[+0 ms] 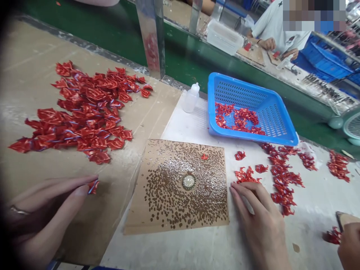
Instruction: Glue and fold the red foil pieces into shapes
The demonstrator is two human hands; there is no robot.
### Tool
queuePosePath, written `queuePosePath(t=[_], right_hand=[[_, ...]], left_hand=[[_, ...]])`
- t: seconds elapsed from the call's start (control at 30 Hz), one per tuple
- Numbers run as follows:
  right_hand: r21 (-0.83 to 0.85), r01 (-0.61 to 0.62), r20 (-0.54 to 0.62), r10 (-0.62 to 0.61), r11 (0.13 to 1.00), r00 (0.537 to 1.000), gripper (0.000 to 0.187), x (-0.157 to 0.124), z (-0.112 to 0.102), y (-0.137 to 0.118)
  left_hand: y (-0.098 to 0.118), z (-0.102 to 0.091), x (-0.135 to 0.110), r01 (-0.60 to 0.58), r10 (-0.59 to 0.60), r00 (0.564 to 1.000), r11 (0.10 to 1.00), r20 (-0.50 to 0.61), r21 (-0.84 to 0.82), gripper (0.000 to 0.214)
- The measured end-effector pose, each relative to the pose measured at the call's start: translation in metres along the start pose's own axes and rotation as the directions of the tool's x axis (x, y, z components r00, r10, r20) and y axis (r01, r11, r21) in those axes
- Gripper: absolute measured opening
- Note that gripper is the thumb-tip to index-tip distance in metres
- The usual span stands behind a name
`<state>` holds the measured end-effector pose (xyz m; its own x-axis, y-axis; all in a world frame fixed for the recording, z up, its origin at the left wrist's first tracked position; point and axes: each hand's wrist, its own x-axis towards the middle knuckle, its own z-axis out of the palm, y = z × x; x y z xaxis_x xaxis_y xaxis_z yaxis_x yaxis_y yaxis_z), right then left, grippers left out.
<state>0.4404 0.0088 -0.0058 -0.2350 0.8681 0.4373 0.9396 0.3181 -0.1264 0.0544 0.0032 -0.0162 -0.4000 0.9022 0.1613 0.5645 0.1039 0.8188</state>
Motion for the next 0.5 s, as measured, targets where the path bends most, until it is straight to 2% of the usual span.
queuePosePath(t=[0.07, 0.2, 0.27, 0.37, 0.43, 0.5], right_hand=[[-0.012, -0.014, -0.014, 0.014, 1.000, 1.000, 0.023, 0.003, -0.001, -0.002], [0.022, -0.142, 0.028, 0.141, 0.990, 0.990, 0.020, 0.009, -0.009, -0.010], [0.063, -0.245, 0.061, 0.241, 0.967, 0.969, 0.021, 0.011, -0.017, -0.013], [0.106, -0.359, 0.119, 0.346, 0.927, 0.930, 0.035, 0.014, -0.025, -0.013], [0.119, -0.367, 0.146, 0.349, 0.923, 0.926, 0.044, 0.017, -0.027, -0.014], [0.130, -0.328, 0.147, 0.309, 0.936, 0.940, 0.046, 0.019, -0.025, -0.014]], left_hand=[[-0.001, 0.001, -0.004, 0.026, -0.026, 0.999, 1.000, 0.022, -0.003, 0.023], [-0.017, 0.000, -0.002, -0.083, 0.085, 0.994, 0.996, 0.068, -0.029, 0.016], [-0.020, -0.001, -0.001, -0.129, 0.132, 0.989, 0.991, 0.065, -0.045, 0.016], [-0.017, 0.000, -0.001, -0.192, 0.195, 0.979, 0.980, 0.055, -0.046, 0.017], [-0.015, 0.001, -0.002, -0.215, 0.217, 0.975, 0.976, 0.054, -0.039, 0.016], [-0.016, 0.001, -0.002, -0.207, 0.209, 0.977, 0.977, 0.049, -0.042, 0.016]])
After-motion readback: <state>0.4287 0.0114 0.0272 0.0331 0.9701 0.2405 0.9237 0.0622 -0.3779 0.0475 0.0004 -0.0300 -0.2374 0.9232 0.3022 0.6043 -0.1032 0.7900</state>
